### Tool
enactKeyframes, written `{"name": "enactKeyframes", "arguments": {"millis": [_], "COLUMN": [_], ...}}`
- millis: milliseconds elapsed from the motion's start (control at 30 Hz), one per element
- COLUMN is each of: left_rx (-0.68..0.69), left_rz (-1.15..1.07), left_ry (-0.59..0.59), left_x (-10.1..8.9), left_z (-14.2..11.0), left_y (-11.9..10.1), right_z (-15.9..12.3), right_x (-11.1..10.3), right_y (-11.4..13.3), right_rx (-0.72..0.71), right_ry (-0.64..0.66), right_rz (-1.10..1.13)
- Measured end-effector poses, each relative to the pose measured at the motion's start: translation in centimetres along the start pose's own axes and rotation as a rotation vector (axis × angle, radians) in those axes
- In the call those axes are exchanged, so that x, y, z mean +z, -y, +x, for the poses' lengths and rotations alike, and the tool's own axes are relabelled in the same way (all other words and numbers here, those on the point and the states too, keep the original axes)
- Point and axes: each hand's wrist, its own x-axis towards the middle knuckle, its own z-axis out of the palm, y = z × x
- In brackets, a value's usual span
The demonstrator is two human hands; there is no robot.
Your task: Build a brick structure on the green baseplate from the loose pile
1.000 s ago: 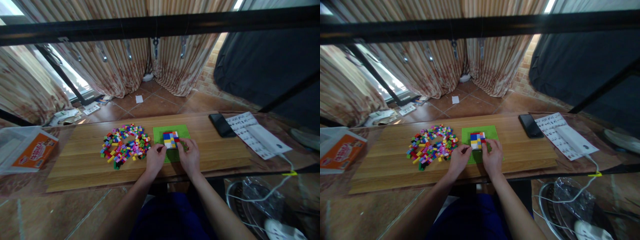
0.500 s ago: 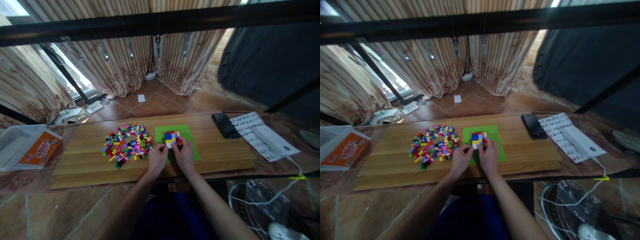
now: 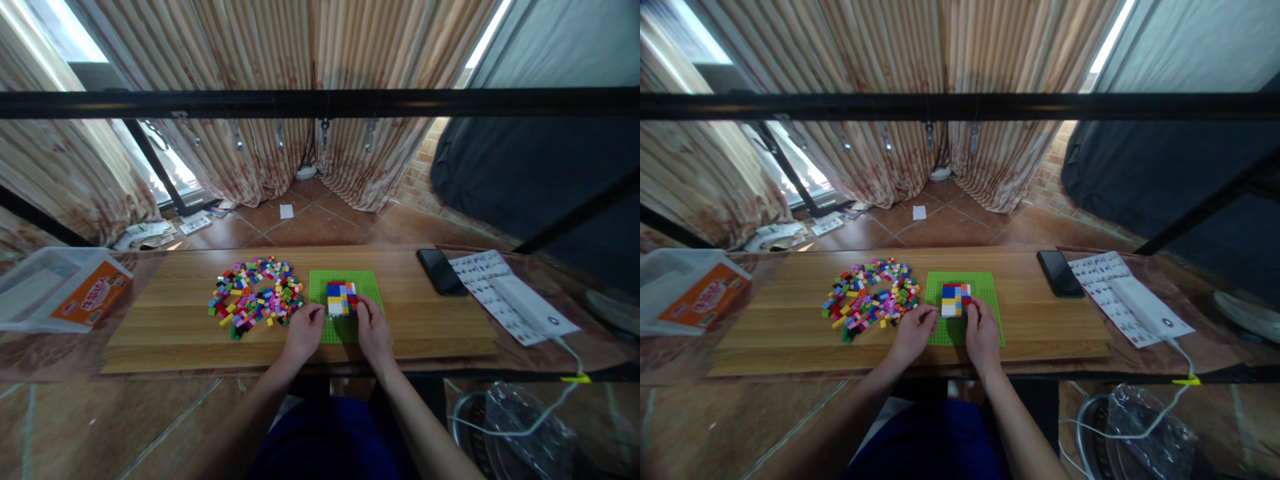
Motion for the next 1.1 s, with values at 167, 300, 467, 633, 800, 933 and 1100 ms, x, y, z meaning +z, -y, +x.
{"name": "enactKeyframes", "arguments": {"millis": [167, 300, 467, 633, 800, 933, 1100], "left_rx": [-0.012, 0.019, 0.065, 0.049, 0.055, 0.051, 0.057], "left_rz": [-0.043, -0.004, 0.123, 0.184, 0.205, 0.214, 0.226], "left_ry": [-0.003, -0.009, -0.075, -0.062, -0.077, -0.087, -0.117], "left_x": [-2.4, -4.9, -6.8, -7.1, -7.0, -7.1, -7.4], "left_z": [-1.5, -3.2, -5.2, -6.2, -6.0, -5.3, -5.3], "left_y": [-0.1, 0.3, 1.2, 1.2, 1.3, 1.7, 2.2], "right_z": [2.8, 6.1, 8.1, 7.1, 6.9, 7.1, 7.1], "right_x": [-2.1, -2.3, 1.6, 5.9, 6.5, 6.2, 6.3], "right_y": [0.9, 2.3, 3.6, 3.5, 3.4, 3.6, 3.7], "right_rx": [0.008, -0.085, -0.23, -0.197, -0.157, -0.151, -0.149], "right_ry": [-0.1, -0.108, 0.05, 0.397, 0.521, 0.538, 0.568], "right_rz": [-0.013, -0.094, -0.306, -0.683, -0.827, -0.85, -0.849]}}
